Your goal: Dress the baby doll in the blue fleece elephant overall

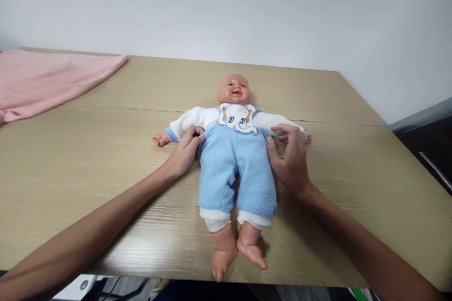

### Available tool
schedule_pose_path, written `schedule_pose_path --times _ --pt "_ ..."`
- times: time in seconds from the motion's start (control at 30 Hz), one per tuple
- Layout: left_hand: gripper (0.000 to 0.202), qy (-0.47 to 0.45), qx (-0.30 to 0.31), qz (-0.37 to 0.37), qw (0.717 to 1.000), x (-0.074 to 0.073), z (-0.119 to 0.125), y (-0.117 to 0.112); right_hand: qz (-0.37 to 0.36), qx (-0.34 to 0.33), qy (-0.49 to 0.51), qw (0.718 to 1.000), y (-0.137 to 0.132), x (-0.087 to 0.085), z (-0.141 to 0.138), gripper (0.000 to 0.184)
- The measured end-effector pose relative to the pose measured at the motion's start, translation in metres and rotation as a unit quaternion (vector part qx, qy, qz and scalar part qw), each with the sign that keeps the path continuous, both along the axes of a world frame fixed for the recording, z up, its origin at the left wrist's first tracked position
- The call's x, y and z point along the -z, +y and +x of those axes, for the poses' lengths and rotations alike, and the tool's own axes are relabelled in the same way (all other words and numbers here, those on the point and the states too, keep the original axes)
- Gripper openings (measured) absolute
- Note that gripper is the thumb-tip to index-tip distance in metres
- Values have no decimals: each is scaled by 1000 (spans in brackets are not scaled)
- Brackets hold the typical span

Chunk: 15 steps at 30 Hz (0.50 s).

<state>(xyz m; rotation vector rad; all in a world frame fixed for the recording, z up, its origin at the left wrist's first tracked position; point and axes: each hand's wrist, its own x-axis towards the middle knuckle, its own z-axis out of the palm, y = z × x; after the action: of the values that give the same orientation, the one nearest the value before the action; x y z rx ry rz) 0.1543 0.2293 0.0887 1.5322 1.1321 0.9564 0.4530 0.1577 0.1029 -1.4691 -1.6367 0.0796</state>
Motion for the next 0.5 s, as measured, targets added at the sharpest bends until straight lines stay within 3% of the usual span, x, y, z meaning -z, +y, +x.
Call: schedule_pose_path --times 0.07,0.13,0.2,0.37,0.5 --pt "12 -15 -2 -15 1000 0 0 0 39 -83 -68 993 -22 -22 -19 22" --pt "13 -25 -3 -22 999 0 0 1 15 -230 -112 967 -46 -40 -42 22" --pt "14 -29 -16 -22 999 1 -1 3 -1 -308 -161 938 -67 -48 -62 24" --pt "15 -35 -42 -10 998 8 -4 9 -19 -336 -307 890 -89 -38 -82 15" --pt "12 -32 -50 -8 998 10 -4 13 51 -336 -330 881 -88 -26 -79 24"
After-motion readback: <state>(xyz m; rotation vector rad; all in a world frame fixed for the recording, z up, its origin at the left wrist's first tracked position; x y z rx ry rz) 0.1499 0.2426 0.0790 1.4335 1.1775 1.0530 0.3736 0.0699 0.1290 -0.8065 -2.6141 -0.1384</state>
